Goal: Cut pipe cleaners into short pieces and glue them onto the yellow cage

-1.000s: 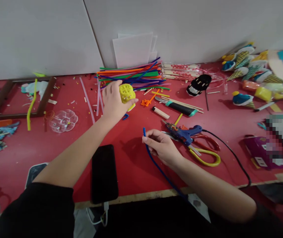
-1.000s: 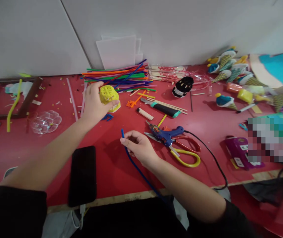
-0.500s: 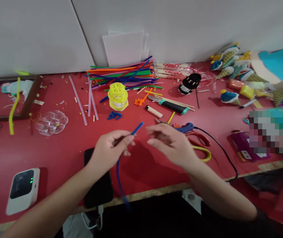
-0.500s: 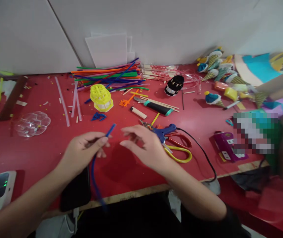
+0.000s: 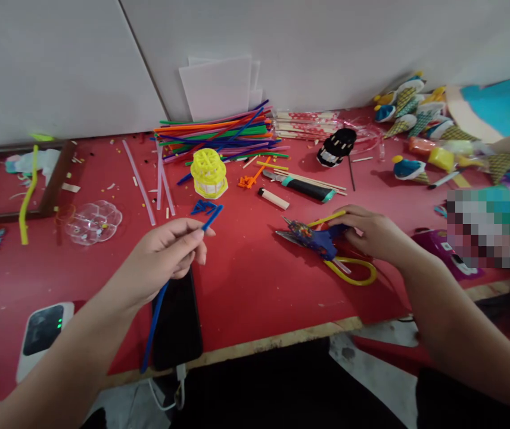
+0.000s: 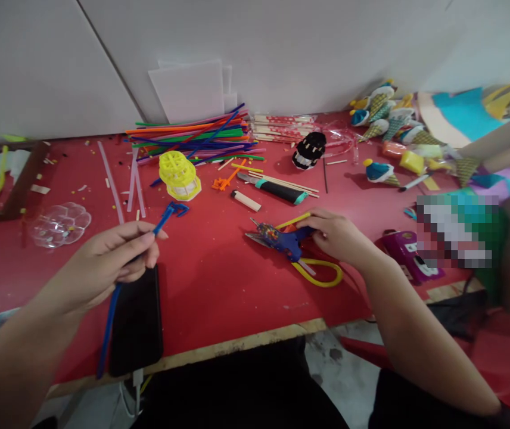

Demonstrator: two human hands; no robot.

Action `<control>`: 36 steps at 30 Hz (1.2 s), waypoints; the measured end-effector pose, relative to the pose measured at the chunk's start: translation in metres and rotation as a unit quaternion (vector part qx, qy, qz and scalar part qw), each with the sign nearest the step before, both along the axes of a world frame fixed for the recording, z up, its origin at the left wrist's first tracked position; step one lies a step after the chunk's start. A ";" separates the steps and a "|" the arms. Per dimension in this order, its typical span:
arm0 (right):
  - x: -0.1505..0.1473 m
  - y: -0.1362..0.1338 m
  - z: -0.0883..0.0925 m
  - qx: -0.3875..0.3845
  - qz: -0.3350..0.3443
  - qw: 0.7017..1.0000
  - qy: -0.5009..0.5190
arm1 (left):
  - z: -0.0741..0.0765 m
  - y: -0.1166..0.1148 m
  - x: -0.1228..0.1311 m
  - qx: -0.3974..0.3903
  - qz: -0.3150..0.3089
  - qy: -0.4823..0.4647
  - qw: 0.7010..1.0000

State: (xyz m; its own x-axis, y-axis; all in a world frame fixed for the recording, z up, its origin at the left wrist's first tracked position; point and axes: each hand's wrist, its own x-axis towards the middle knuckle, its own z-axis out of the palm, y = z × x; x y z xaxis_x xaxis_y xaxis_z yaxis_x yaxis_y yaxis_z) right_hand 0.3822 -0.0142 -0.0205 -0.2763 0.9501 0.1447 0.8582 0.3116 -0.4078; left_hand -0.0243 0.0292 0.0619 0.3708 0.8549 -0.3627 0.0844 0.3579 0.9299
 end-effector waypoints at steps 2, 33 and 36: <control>0.008 0.001 0.003 0.016 -0.029 0.999 0.018 | 0.000 -0.002 0.001 0.001 -0.010 0.007 1.000; -0.118 -0.028 0.046 -0.286 -0.091 0.896 0.328 | -0.016 -0.030 0.071 0.170 0.141 -0.041 0.974; -0.116 -0.032 0.041 -0.262 -0.063 0.910 0.316 | -0.017 -0.028 0.068 0.170 0.128 -0.010 0.977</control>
